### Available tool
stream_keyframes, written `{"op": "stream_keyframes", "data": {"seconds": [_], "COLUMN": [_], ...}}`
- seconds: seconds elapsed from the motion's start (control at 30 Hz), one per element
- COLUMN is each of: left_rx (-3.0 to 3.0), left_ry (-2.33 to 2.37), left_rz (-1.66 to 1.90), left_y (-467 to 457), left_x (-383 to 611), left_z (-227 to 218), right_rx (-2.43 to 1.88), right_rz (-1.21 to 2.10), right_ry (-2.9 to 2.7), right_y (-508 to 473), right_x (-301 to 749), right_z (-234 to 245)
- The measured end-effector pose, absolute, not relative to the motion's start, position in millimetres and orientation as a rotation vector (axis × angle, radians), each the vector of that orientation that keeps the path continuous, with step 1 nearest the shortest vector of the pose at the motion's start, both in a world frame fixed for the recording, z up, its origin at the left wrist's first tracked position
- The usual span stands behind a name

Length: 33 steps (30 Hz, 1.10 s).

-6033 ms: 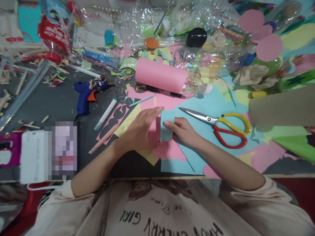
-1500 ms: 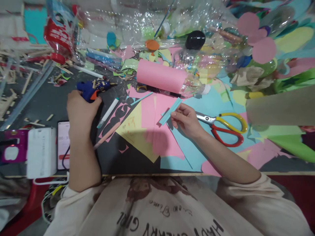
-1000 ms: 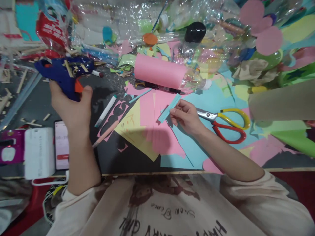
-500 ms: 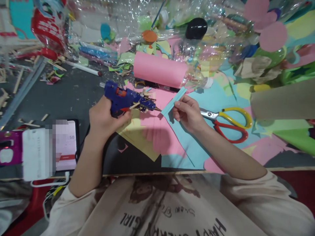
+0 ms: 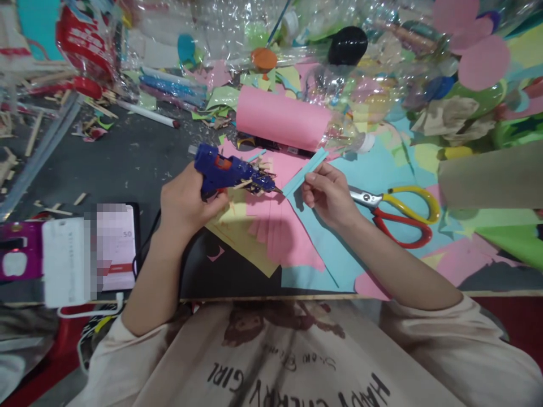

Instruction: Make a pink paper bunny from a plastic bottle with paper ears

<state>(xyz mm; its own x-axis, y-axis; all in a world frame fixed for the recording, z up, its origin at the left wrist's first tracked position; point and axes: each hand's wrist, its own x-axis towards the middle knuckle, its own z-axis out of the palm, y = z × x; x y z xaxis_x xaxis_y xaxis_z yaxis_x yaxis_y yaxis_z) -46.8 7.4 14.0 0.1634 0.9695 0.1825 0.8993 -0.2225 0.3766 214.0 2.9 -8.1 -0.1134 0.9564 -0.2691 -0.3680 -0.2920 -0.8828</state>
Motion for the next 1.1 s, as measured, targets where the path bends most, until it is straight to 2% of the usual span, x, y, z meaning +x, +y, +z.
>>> {"op": "stream_keyframes", "data": {"seconds": [1.1], "left_rx": [2.243], "left_ry": [1.808], "left_rz": [0.483], "left_y": [6.3], "left_x": [-44.7], "left_z": [13.2], "right_rx": [-0.985], "right_rz": [1.746], "right_ry": [-0.939], "right_y": [-4.5], "right_x": [210.6], "right_z": [-14.2]}}
